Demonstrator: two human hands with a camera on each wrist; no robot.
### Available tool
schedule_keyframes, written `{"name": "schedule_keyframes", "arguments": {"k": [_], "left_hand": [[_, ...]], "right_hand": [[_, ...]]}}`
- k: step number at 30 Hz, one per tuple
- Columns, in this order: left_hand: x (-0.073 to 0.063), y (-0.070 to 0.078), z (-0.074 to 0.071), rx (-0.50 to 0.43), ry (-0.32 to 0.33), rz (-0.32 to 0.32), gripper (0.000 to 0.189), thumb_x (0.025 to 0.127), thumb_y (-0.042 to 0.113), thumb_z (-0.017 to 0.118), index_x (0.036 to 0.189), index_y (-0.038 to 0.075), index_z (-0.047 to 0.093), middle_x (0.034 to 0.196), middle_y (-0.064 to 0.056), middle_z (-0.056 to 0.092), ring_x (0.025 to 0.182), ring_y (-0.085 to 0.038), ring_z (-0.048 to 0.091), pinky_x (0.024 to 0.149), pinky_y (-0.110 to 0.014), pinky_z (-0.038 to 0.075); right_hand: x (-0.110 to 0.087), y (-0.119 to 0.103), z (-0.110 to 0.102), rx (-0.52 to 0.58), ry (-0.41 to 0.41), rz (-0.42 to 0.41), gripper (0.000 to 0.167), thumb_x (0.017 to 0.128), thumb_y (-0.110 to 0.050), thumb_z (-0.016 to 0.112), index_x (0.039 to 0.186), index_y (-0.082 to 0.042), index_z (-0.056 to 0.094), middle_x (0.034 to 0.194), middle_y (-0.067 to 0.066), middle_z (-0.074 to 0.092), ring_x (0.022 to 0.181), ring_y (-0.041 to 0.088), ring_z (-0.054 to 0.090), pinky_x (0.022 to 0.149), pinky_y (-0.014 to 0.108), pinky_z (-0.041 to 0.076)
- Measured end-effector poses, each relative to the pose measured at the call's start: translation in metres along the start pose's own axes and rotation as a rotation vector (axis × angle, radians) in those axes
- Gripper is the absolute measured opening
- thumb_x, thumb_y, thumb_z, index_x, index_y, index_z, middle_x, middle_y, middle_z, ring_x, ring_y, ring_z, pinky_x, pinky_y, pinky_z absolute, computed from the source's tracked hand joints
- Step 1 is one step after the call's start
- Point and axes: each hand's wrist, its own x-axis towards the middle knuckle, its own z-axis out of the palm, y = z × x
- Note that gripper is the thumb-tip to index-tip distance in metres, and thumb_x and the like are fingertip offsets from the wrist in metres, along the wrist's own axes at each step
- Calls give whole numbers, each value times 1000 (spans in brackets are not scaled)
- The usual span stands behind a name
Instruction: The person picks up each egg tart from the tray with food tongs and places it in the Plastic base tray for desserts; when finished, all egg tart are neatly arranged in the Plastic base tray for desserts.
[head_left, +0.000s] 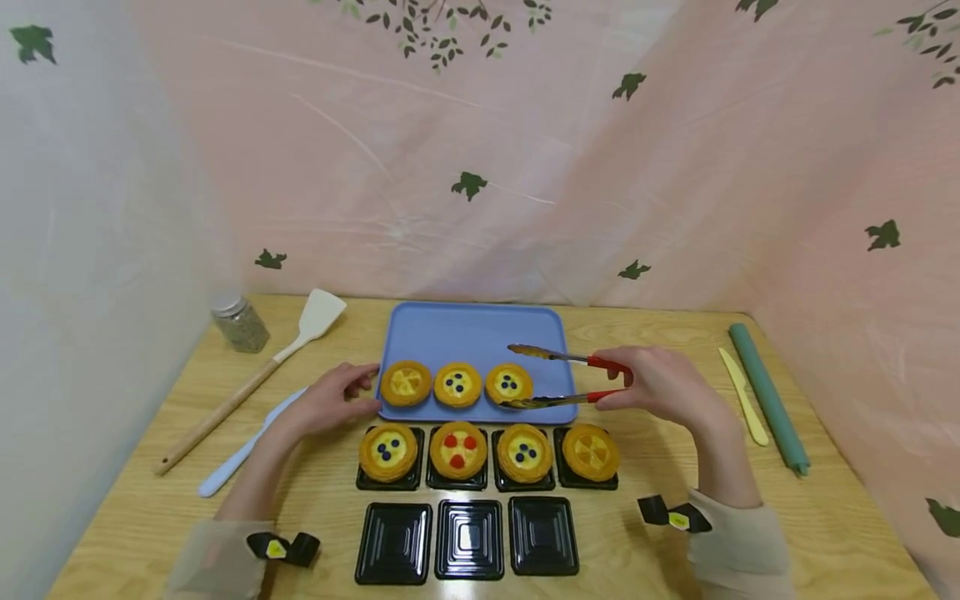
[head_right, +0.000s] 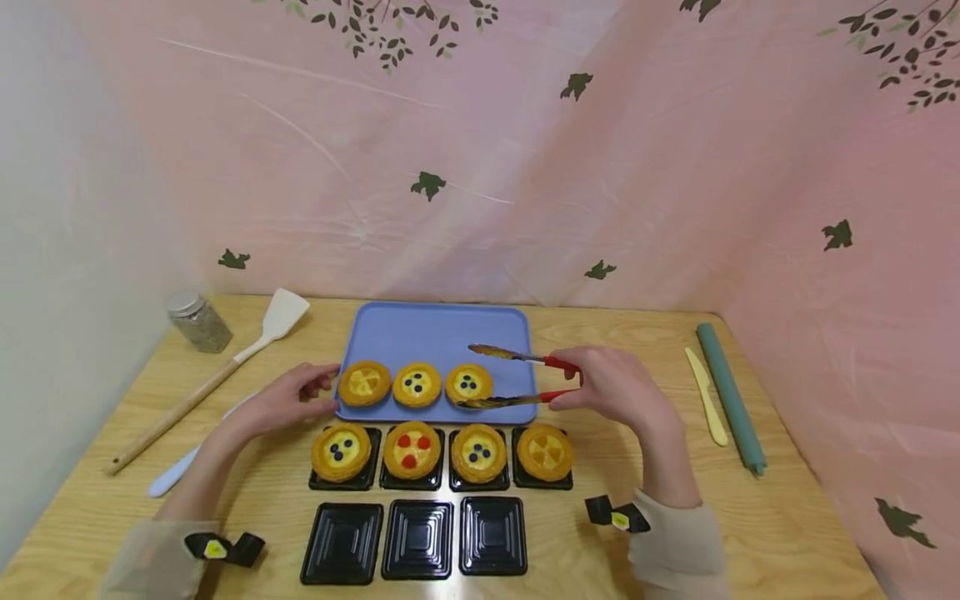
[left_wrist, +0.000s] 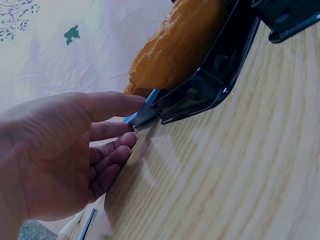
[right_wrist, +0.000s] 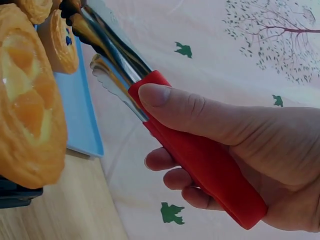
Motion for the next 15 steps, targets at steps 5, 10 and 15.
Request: {"name": "schedule_keyframes", "arguments": {"k": [5,10,15], "left_hand": [[2,-2,0,15,-1,13,69,94,27,73,149,-6,48,112,-14,62,97,-20,53,86,-35,45],[2,-3,0,20,-4,7,68,95,27,73,149,-6,48,111,-13,62,97,-20,52,86,-34,45],[0,-2,-2,13,-1,-3,68,94,28,73,149,-5,49,111,-13,62,97,-20,53,86,-34,45]], "right_hand": [[2,0,5,9,-16,-5,62,76,-39,90,128,-12,71,98,2,75,80,12,59,69,29,48],[3,-1,9,13,-29,-3,59,77,-36,91,127,-11,72,99,4,75,80,13,59,69,29,47],[6,-3,10,14,-31,-14,58,77,-36,91,125,-11,72,96,4,75,79,13,58,69,28,46]]}}
